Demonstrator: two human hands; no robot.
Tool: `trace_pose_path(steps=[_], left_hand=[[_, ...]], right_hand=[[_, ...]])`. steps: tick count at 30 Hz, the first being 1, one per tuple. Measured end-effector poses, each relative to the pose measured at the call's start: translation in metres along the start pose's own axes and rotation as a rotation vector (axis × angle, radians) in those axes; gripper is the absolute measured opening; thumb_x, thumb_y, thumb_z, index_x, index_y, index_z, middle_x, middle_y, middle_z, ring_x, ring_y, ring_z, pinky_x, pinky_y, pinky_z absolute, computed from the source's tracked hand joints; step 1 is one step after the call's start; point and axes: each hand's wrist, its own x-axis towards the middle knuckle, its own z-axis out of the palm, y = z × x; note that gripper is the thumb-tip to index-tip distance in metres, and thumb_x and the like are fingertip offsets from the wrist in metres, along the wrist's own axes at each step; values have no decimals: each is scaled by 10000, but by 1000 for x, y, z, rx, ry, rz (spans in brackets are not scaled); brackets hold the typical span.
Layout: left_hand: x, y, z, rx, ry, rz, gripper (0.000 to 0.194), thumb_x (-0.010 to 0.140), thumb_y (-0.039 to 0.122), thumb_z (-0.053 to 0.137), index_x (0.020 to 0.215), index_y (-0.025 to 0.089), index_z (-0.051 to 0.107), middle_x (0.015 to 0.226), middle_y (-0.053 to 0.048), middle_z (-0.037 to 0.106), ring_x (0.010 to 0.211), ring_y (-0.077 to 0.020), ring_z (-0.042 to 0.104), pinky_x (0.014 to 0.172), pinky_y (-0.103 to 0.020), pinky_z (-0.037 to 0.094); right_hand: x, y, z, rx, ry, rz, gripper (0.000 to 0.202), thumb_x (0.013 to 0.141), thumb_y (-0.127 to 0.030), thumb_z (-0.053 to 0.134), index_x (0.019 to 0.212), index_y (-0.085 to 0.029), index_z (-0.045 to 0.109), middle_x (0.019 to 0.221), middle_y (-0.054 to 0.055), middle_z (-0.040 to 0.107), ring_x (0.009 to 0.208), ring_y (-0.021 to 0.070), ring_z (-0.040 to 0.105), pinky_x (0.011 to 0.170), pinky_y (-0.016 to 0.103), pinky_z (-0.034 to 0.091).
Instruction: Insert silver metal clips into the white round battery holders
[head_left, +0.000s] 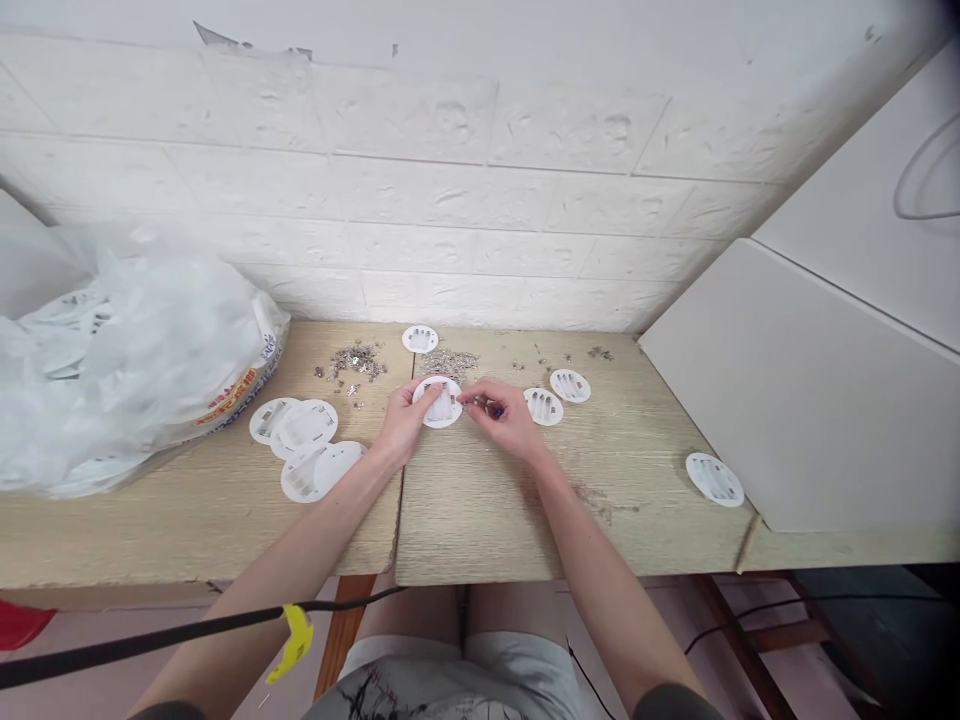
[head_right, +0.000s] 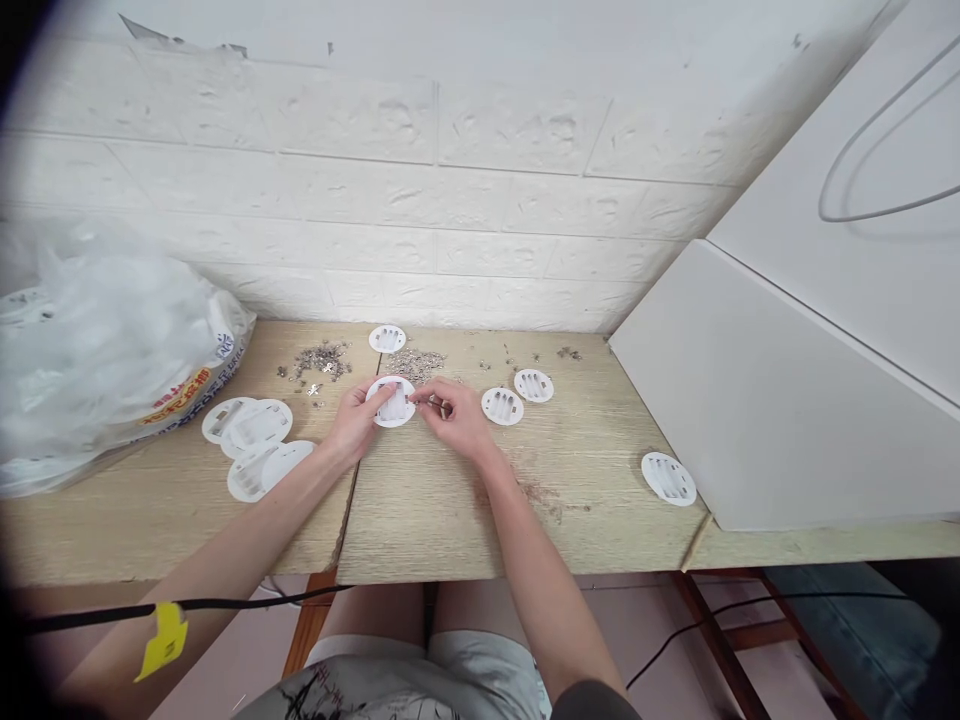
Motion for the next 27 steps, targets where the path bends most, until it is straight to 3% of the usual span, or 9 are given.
trace_pose_path(steps=[7,14,18,27], left_hand=[[0,-1,-3,71,-21,19,346,671,370,701,941,153,708,901,-62,710,776,-159,619,694,-256,460],[-1,2,-3,92,-63,29,401,606,275,743,983,148,692,937,-63,714,834,-183,631,788,-303,471],[-2,1,-3,128,-66,26,520,599,213,728,1109,158,640,1001,-66,700,898,-193,625,835,-327,469],[-3,-1,-1,286,-12,132,616,589,191,714,1190,180,577,1049,-64,664,871,-173,621,823,-326,489]], right_hand=[[1,3,-1,-38,-8,47,143,782,-182,548,830,-199,682,794,11,639,605,96,484,529,224,360],[2,13,-1,-66,20,75,142,785,-201,557,850,-202,683,791,11,633,628,103,497,555,225,378],[2,13,-2,-49,27,96,144,785,-222,560,858,-209,683,799,16,637,631,107,495,549,225,382],[3,9,-3,206,94,252,171,735,-297,624,862,-190,665,785,13,653,495,74,450,486,225,392]])
